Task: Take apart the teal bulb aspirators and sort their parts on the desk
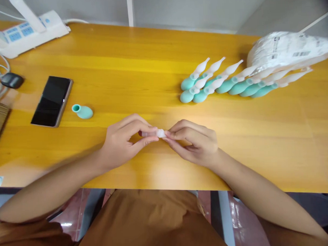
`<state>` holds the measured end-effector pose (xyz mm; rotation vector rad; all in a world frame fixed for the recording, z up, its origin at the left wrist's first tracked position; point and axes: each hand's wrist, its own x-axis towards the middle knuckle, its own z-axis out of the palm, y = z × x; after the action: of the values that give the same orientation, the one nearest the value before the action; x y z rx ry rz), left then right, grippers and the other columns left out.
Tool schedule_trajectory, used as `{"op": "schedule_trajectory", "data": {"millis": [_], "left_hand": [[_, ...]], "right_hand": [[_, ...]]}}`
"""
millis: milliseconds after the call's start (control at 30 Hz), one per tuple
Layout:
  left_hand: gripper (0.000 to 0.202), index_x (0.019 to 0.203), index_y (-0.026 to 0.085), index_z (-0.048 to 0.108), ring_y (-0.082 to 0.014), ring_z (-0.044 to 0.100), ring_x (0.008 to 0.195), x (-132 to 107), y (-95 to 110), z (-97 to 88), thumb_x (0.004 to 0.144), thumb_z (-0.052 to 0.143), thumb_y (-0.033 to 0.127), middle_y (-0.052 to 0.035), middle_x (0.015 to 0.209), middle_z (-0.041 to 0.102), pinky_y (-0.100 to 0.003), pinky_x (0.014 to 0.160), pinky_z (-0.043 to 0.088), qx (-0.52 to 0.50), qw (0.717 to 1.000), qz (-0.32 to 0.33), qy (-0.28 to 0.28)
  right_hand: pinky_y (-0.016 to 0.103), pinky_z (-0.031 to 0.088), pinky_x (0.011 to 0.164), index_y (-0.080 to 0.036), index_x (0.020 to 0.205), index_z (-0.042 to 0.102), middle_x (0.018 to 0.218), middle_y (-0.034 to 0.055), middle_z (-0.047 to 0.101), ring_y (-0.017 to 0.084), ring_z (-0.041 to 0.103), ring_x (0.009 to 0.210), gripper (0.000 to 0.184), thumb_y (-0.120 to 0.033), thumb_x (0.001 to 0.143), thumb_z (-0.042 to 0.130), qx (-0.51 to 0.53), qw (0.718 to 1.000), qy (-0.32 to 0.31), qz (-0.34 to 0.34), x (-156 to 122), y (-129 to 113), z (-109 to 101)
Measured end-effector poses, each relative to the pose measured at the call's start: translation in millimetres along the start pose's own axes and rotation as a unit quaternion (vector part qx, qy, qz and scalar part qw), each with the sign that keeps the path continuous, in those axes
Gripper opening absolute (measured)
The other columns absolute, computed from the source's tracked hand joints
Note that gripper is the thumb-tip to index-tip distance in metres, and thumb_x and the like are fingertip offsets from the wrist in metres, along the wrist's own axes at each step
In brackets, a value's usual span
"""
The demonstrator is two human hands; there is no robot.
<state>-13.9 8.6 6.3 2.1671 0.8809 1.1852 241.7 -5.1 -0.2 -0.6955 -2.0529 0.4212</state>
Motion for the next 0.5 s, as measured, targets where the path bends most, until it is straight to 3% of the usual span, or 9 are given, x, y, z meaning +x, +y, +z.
{"op": "schedule_trajectory", "data": {"millis": [233, 500], "left_hand": [[0.013, 0.107, 0.022, 0.080, -0.0138, 0.082, 0.089, 2, -5, -4.0, 0.100, 0.090, 0.024, -0.0010, 0.102, 0.085, -0.025, 0.080, 0.067, -0.004, 0.999, 0.015, -0.043], [0.012, 0.109, 0.023, 0.079, -0.0130, 0.082, 0.088, 2, -6, -3.6, 0.102, 0.089, 0.025, -0.0017, 0.102, 0.085, -0.024, 0.082, 0.066, -0.006, 0.998, 0.037, -0.055]], "right_hand": [[0.027, 0.066, 0.073, -0.019, 0.110, 0.071, 0.101, 0.0092, 0.079, 0.017, 0.078, 0.087, 0.018, -0.003, 0.104, 0.078, 0.044, 0.997, -0.058, -0.028, -3, 18, -8], [0.027, 0.063, 0.072, -0.017, 0.109, 0.071, 0.103, 0.0098, 0.078, 0.017, 0.075, 0.087, 0.020, 0.001, 0.103, 0.075, 0.054, 0.996, -0.063, -0.030, -7, 19, -8]]}}
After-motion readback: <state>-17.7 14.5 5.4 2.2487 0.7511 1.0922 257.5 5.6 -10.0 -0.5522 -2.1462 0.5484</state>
